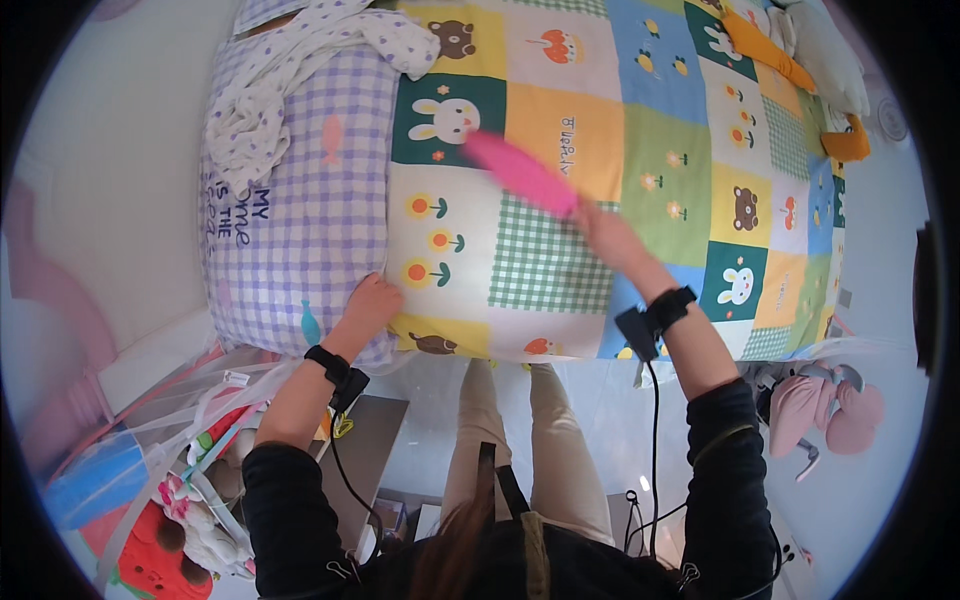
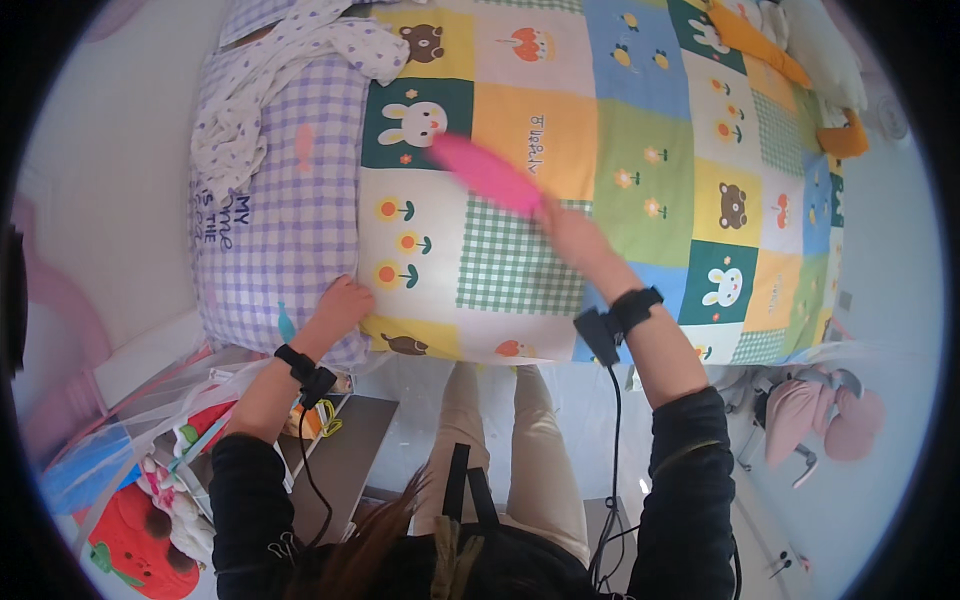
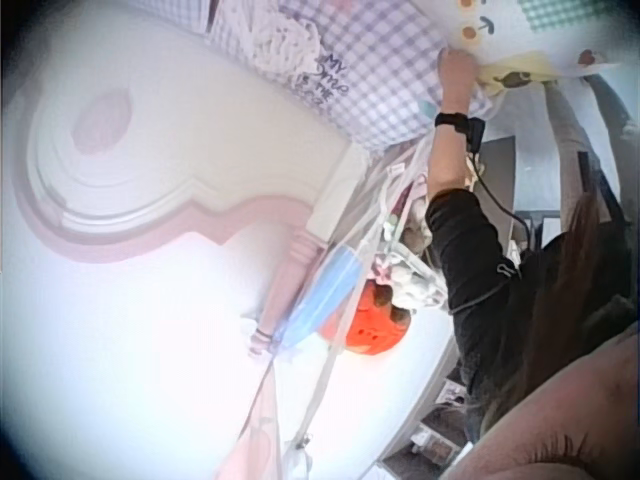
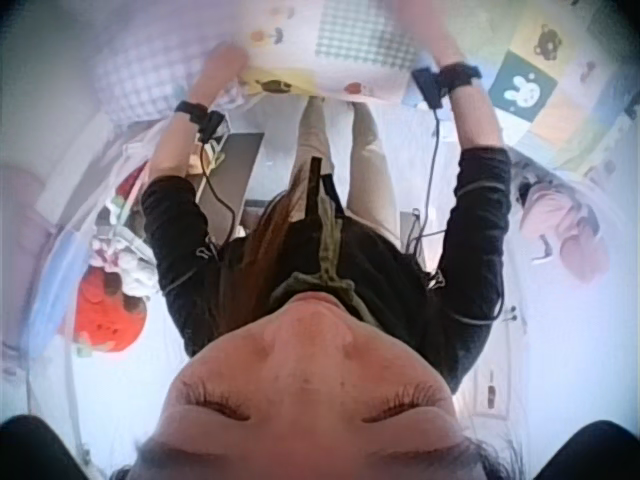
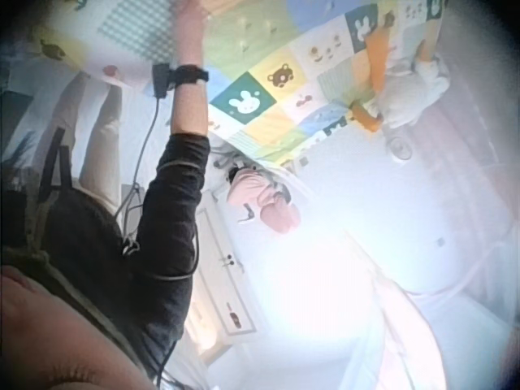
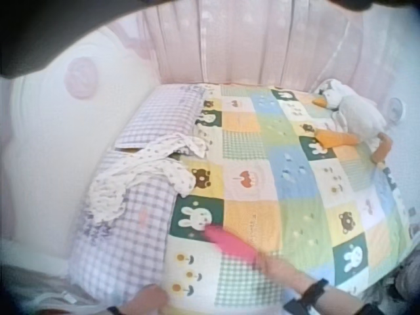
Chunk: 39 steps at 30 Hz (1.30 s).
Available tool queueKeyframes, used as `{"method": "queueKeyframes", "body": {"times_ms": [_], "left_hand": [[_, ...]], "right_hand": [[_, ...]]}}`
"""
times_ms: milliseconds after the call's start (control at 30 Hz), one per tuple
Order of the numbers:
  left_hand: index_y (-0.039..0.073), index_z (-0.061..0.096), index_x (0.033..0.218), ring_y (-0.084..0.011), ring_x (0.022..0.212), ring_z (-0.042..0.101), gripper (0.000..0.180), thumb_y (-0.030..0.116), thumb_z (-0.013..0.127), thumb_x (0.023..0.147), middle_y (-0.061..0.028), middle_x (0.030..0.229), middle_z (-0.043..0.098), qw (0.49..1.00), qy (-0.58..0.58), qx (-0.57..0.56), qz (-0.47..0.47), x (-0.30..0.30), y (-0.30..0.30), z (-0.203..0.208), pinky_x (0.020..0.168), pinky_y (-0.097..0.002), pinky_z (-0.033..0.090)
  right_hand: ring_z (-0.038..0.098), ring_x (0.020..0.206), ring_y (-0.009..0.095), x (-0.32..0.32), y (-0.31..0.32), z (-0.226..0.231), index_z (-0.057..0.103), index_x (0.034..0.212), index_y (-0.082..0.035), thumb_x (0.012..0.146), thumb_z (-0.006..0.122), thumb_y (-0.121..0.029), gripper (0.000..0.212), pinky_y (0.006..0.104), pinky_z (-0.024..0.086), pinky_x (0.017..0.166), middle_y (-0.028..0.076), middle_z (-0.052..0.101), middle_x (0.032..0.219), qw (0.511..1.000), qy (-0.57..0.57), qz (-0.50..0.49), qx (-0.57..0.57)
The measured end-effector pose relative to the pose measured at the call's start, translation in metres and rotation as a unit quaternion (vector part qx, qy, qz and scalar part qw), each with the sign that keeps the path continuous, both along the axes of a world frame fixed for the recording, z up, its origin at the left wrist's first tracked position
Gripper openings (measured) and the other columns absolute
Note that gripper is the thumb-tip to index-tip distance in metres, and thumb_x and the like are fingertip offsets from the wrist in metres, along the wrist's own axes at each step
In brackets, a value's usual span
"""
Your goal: The person folds a cloth and places it in a wardrobe, then uses a pink brush to sweep a bed and a pillow. They fold a small cloth and store it in the wardrobe, retrieve a small box from a drawer, and place a book into a bookshelf.
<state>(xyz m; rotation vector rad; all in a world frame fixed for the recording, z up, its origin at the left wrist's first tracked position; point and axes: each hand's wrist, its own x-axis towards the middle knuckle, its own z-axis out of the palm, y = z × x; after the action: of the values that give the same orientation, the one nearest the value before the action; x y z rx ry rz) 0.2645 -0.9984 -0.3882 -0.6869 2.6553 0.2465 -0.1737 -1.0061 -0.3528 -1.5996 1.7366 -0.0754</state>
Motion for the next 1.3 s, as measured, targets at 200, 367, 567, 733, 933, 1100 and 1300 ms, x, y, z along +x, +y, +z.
{"method": "queueKeyframes", "body": {"times_ms": [200,367,567,733,933,1100,1300], "left_hand": [[0.014,0.064,0.074,-0.0164,0.089,0.058,0.007,0.012,0.057,0.074,-0.0015,0.081,0.060,0.998,-0.043,0.022,0.043,-0.010,0.012,0.002,0.095,-0.0340,0.037],[0.013,0.065,0.075,-0.0185,0.092,0.056,0.007,0.014,0.058,0.073,-0.0042,0.083,0.060,0.992,-0.101,-0.030,0.069,-0.020,0.032,0.006,0.096,-0.0355,0.036],[0.011,0.064,0.079,-0.0189,0.094,0.055,0.012,0.016,0.062,0.069,-0.0053,0.085,0.059,0.995,-0.071,-0.042,0.054,-0.012,0.044,-0.007,0.095,-0.0368,0.035],[0.013,0.066,0.078,-0.0180,0.088,0.058,0.011,0.014,0.055,0.075,-0.0040,0.082,0.062,0.992,-0.121,-0.034,0.027,-0.006,0.039,-0.015,0.088,-0.0356,0.037],[0.014,0.069,0.078,-0.0186,0.082,0.061,0.017,0.015,0.052,0.078,-0.0024,0.077,0.064,0.985,-0.164,-0.041,0.019,-0.015,0.035,-0.020,0.086,-0.0355,0.037],[0.014,0.071,0.083,-0.0176,0.084,0.062,0.020,0.019,0.052,0.082,-0.0023,0.079,0.065,0.966,-0.259,0.000,0.027,-0.030,0.030,-0.004,0.088,-0.0372,0.036],[0.010,0.064,0.083,-0.0269,0.084,0.061,0.017,0.025,0.055,0.082,-0.0083,0.081,0.063,0.975,-0.080,0.091,0.189,-0.080,-0.003,0.035,0.072,-0.0427,0.045]], "right_hand": [[0.062,0.095,0.038,0.024,0.185,-0.002,0.034,0.140,-0.015,0.096,0.032,-0.047,0.055,0.0466,0.048,0.082,0.020,0.064,0.104,0.918,-0.087,0.242,0.302],[0.063,0.091,0.038,-0.021,0.192,0.030,0.036,0.139,-0.027,0.096,0.031,-0.051,0.050,0.0462,0.050,0.078,0.020,0.065,0.099,0.922,-0.039,0.203,0.326],[0.061,0.082,0.043,-0.108,0.146,0.008,0.042,0.134,-0.017,0.097,0.039,-0.043,0.046,0.0503,0.048,0.071,0.023,0.064,0.094,0.991,-0.026,-0.103,0.077],[0.061,0.072,0.040,-0.118,0.212,0.006,0.042,0.136,-0.021,0.095,0.041,-0.044,0.047,0.0499,0.048,0.065,0.020,0.064,0.076,0.973,0.051,0.134,0.181],[0.062,0.062,0.036,-0.134,0.243,0.058,0.045,0.133,-0.028,0.093,0.042,-0.047,0.044,0.0475,0.050,0.056,0.014,0.065,0.074,0.977,0.032,0.172,0.123],[0.062,0.062,0.035,-0.119,0.215,0.076,0.044,0.135,-0.026,0.093,0.047,-0.041,0.045,0.0448,0.050,0.056,0.014,0.064,0.071,0.996,0.046,0.064,0.030],[0.063,0.080,0.036,-0.045,0.109,0.012,0.032,0.141,-0.015,0.094,0.047,-0.026,0.051,0.0456,0.051,0.065,0.018,0.062,0.101,0.967,0.048,-0.197,-0.154]]}}
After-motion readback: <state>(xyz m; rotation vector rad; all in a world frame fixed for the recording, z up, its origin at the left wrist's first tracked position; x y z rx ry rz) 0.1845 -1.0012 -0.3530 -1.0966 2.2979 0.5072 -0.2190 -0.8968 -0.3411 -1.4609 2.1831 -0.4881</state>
